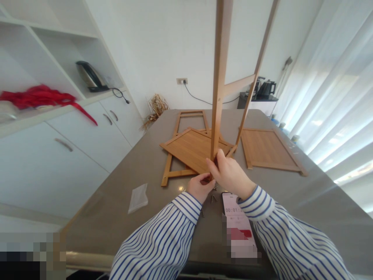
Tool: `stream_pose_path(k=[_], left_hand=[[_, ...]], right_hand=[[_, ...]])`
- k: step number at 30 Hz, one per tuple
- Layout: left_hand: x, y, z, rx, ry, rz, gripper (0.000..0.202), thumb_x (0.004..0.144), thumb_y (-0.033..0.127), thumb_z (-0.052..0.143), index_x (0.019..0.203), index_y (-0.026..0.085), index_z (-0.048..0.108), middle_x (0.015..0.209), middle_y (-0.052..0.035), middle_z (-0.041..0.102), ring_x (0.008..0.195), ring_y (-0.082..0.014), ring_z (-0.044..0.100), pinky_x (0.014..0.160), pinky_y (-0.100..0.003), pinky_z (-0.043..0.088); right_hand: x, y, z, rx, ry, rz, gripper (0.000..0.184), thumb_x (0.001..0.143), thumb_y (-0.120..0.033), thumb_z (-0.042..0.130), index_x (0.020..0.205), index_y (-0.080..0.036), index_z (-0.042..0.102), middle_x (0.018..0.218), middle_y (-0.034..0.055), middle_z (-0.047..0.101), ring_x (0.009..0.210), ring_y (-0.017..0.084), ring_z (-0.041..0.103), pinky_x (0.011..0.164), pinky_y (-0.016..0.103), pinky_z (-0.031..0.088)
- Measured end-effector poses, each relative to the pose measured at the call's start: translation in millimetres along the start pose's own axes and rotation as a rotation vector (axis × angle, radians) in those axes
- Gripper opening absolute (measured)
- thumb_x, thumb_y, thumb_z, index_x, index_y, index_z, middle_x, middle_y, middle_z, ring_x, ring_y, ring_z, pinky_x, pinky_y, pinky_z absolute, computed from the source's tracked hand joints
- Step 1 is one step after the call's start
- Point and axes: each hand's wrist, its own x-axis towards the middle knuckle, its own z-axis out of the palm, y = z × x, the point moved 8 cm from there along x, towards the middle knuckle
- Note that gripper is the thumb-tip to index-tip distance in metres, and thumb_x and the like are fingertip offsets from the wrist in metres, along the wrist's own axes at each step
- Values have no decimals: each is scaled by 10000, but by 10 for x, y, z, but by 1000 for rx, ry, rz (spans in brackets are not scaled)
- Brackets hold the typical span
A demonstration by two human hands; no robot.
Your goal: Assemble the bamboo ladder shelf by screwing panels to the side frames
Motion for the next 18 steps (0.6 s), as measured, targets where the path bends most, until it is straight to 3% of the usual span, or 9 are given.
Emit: stream_pose_path(k=[7, 18], left_hand=[[-38, 45, 15, -15, -16, -2, 258, 650, 260, 682, 873, 131, 694, 750, -37, 700, 646, -145, 621, 600, -242, 499], [-135, 282, -24, 425, 58, 90, 126, 728, 285, 588, 738, 193, 674, 627, 22, 647, 569, -111, 566, 550, -212, 389]], right_hand=[[-9, 12, -10, 22, 4, -8, 231, 913, -421, 307, 880, -199, 362, 649, 29, 618, 593, 191, 609, 502, 233, 295], [-28, 9, -30, 38, -6, -14, 239, 918, -424, 295, 882, -198, 364, 658, 26, 617, 588, 188, 608, 480, 232, 267]])
